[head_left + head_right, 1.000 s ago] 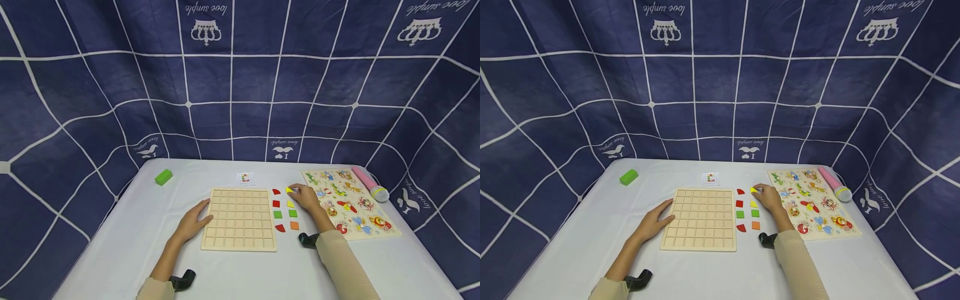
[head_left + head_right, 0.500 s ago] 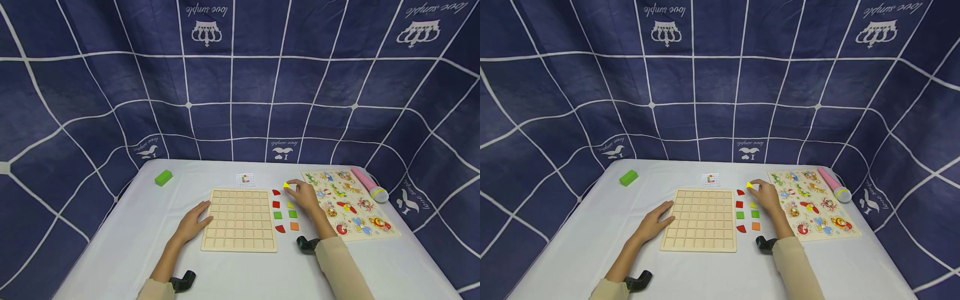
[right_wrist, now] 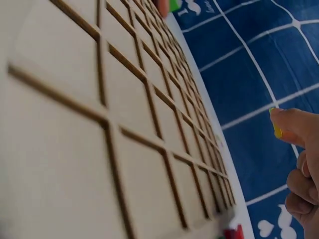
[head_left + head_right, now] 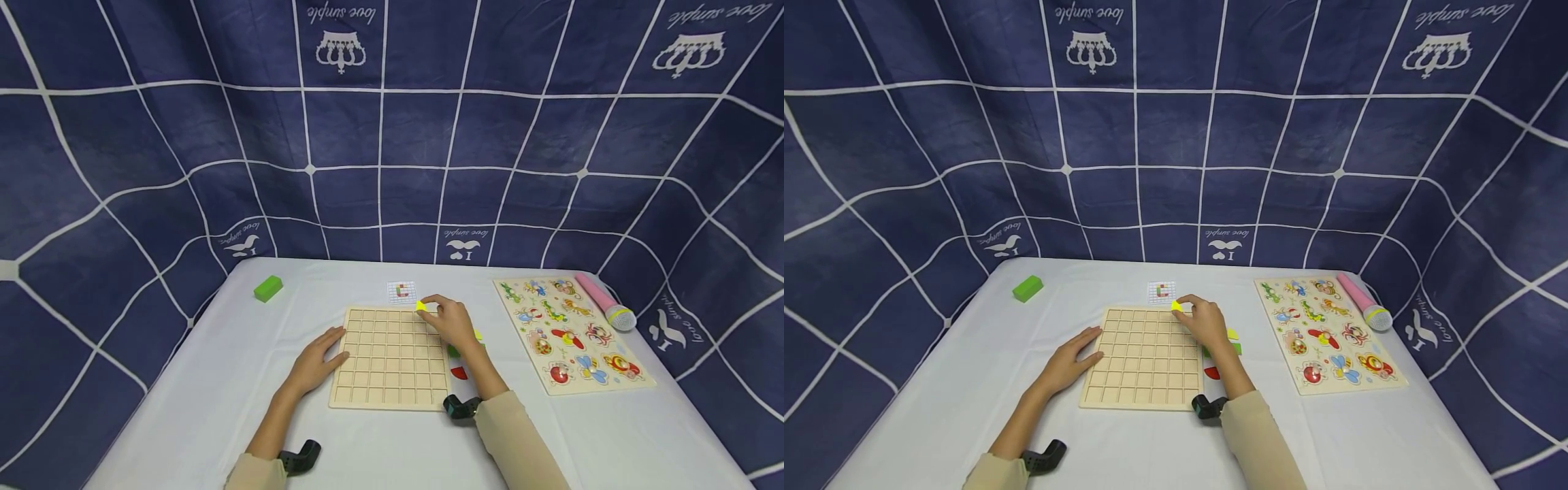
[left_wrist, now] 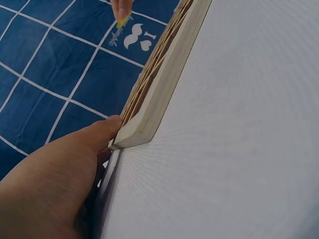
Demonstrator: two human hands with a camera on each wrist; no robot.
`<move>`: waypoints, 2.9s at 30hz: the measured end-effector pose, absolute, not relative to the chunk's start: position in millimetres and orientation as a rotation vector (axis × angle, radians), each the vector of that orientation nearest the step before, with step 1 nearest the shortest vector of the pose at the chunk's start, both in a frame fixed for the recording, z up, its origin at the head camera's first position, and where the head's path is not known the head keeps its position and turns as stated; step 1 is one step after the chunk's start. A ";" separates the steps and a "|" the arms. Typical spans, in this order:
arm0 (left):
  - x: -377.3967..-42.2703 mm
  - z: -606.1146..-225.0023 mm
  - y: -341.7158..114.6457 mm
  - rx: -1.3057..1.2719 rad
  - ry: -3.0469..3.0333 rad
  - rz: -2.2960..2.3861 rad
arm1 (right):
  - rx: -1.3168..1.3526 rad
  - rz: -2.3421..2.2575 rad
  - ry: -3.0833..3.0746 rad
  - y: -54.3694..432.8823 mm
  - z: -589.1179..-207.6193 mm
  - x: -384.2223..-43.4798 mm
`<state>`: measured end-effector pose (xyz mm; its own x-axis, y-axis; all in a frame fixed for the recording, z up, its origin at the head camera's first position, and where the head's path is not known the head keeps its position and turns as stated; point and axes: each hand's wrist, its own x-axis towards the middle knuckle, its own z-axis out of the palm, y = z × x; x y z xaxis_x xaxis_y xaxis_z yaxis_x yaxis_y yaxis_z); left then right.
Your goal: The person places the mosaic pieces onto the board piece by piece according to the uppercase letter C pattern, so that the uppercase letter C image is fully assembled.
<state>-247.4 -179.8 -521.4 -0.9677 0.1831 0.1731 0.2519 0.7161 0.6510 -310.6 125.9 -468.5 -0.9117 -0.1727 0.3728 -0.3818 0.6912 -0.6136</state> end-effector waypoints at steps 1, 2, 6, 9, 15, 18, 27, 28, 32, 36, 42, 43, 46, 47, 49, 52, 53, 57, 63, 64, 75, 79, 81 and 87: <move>-247.6 -521.4 -179.8 -0.359 -2.819 -1.093 | 0.445 1.050 -2.628 121.2 -471.2 -310.0; -247.7 -521.4 -179.7 -0.361 -2.819 -1.093 | 0.446 1.050 -2.638 117.2 -474.7 -309.6; -248.4 -522.5 -179.9 -0.368 -2.819 -1.085 | 0.441 1.055 -2.691 106.1 -487.7 -309.0; -248.7 -523.3 -180.1 -0.368 -2.814 -1.092 | 0.451 1.064 -2.714 102.5 -494.9 -308.9; -248.6 -523.9 -180.3 -0.382 -2.802 -1.093 | 0.497 1.001 -2.702 100.6 -502.2 -309.1; -249.0 -524.2 -180.5 -0.386 -2.800 -1.091 | 0.508 0.954 -2.708 100.2 -503.2 -309.1; -247.3 -523.4 -180.0 -0.370 -2.809 -1.103 | 0.476 0.969 -2.725 101.2 -501.5 -305.8; -247.0 -523.4 -179.9 -0.369 -2.809 -1.103 | 0.466 0.986 -2.728 102.2 -499.9 -304.5; -246.7 -524.0 -179.9 -0.369 -2.805 -1.106 | 0.408 1.031 -2.744 111.0 -489.1 -299.1; -246.6 -522.5 -179.4 -0.367 -2.807 -1.100 | 0.400 1.020 -2.740 129.9 -479.7 -296.9; -246.6 -520.5 -179.4 -0.368 -2.808 -1.082 | 0.433 1.016 -2.712 165.2 -476.0 -292.7; -246.6 -520.4 -179.6 -0.374 -2.807 -1.079 | 0.432 1.014 -2.712 170.7 -476.6 -292.1; -246.9 -520.1 -180.2 -0.375 -2.810 -1.077 | 0.416 1.028 -2.723 183.8 -480.5 -291.2; -247.0 -520.1 -180.5 -0.376 -2.812 -1.075 | 0.414 1.029 -2.732 187.2 -482.4 -291.0; -247.1 -520.2 -180.9 -0.374 -2.814 -1.074 | 0.407 1.041 -2.749 191.9 -486.5 -290.7; -247.0 -520.6 -181.0 -0.370 -2.814 -1.086 | 0.389 1.017 -2.789 195.6 -492.9 -290.5; -247.0 -520.9 -181.0 -0.371 -2.813 -1.089 | 0.378 1.005 -2.802 196.1 -494.7 -290.6; -247.2 -521.8 -179.8 -0.377 -2.812 -1.102 | 0.333 0.958 -2.843 196.6 -499.7 -290.8; -247.1 -522.1 -179.1 -0.365 -2.817 -1.091 | 0.304 0.920 -2.847 195.1 -500.7 -290.3; -247.0 -521.8 -179.1 -0.364 -2.816 -1.089 | 0.303 0.917 -2.844 194.8 -500.4 -290.1; -246.2 -520.5 -181.2 -0.368 -2.809 -1.088 | 0.398 0.890 -2.719 169.5 -482.8 -292.0; -246.1 -520.8 -181.0 -0.379 -2.799 -1.096 | 0.421 0.899 -2.697 148.1 -475.5 -293.4; -246.1 -521.1 -180.8 -0.382 -2.797 -1.104 | 0.434 0.913 -2.692 137.4 -473.9 -294.7; -246.6 -521.8 -179.9 -0.379 -2.800 -1.103 | 0.498 0.963 -2.690 110.9 -476.3 -301.2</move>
